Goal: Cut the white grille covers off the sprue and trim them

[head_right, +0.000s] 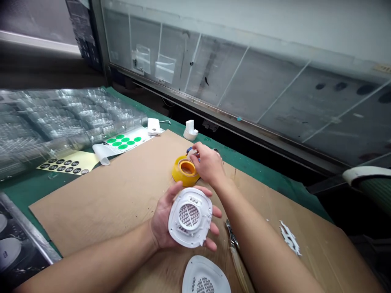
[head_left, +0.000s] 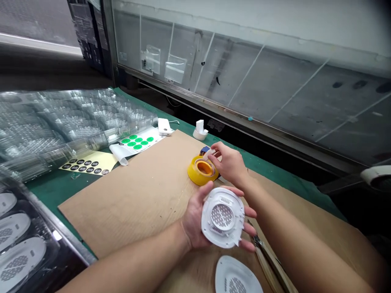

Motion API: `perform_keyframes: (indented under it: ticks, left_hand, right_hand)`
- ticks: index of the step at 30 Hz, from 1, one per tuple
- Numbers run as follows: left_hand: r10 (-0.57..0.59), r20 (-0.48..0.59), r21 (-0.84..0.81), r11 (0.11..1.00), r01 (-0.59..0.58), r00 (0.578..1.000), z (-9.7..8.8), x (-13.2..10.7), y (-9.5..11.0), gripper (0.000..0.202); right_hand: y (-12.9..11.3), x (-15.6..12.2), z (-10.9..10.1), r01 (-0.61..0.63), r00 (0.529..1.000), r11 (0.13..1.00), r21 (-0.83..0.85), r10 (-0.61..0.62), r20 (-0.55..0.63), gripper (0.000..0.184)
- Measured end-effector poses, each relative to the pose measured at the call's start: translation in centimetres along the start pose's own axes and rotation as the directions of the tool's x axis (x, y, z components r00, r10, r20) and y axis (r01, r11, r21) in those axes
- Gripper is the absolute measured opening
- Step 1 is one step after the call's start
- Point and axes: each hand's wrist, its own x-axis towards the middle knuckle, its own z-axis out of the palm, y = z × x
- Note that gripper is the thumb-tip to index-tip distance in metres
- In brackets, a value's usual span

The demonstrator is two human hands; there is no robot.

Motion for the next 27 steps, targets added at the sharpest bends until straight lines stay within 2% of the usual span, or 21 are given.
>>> perform_keyframes:
  ticks: [3,6,10,13,15,18,20,22,24,27]
  left_hand:
    - [-0.047,0.033,-0.001,0.999,0.047,0.998,-0.6,0.4,-0.7,0.056]
    - [-0.102,0.044,-0.003,0.995,0.102,0.994,-1.4,0.8,-1.6,0.062]
    - [-0.149,0.040,0.007,0.989,0.149,0.988,-2.4,1.2,-2.5,0.061]
    - [-0.171,0.011,0.042,0.984,0.171,0.985,-2.6,1.2,-2.8,0.057]
    - [-0.208,-0.013,0.077,0.975,0.209,0.978,-2.5,1.1,-2.7,0.055]
    - [-0.267,-0.065,0.181,0.944,0.275,0.961,-2.1,0.9,-2.2,0.057]
    - [-0.241,-0.105,0.272,0.926,0.261,0.965,-1.6,0.6,-1.6,0.058]
    - [-0.166,-0.139,0.340,0.918,0.204,0.976,-1.0,0.2,-0.8,0.058]
    - [-0.100,-0.171,0.398,0.903,0.162,0.980,-0.2,-0.4,0.0,0.058]
    - [-0.077,-0.200,0.553,0.814,0.177,0.977,1.1,-1.3,1.0,0.056]
  right_hand:
    - [0.1,1.4,0.7,-0.029,0.997,0.992,-0.125,0.038,0.067,0.024]
    - [0.1,2.3,0.3,-0.046,0.992,0.981,-0.187,0.066,0.104,0.026]
    - [0.2,2.0,-0.3,-0.006,0.977,0.984,-0.178,0.043,0.208,0.027]
    - [0.3,1.1,0.5,0.054,0.957,0.985,-0.161,-0.006,0.289,0.026]
    - [0.2,0.6,1.2,0.094,0.956,0.982,-0.163,-0.043,0.290,0.026]
    - [-0.2,0.0,1.3,0.138,0.974,0.977,-0.162,-0.105,0.199,0.027]
    - [-0.3,-1.0,0.0,0.153,0.986,0.976,-0.155,-0.140,0.094,0.026]
    - [0.3,-3.6,-2.6,0.175,0.984,0.973,-0.149,-0.176,0.002,0.024]
    - [1.5,-8.2,-6.2,0.201,0.977,0.968,-0.151,-0.210,-0.045,0.024]
    - [2.6,-18.2,-12.2,0.167,0.977,0.971,-0.169,-0.187,-0.106,0.019]
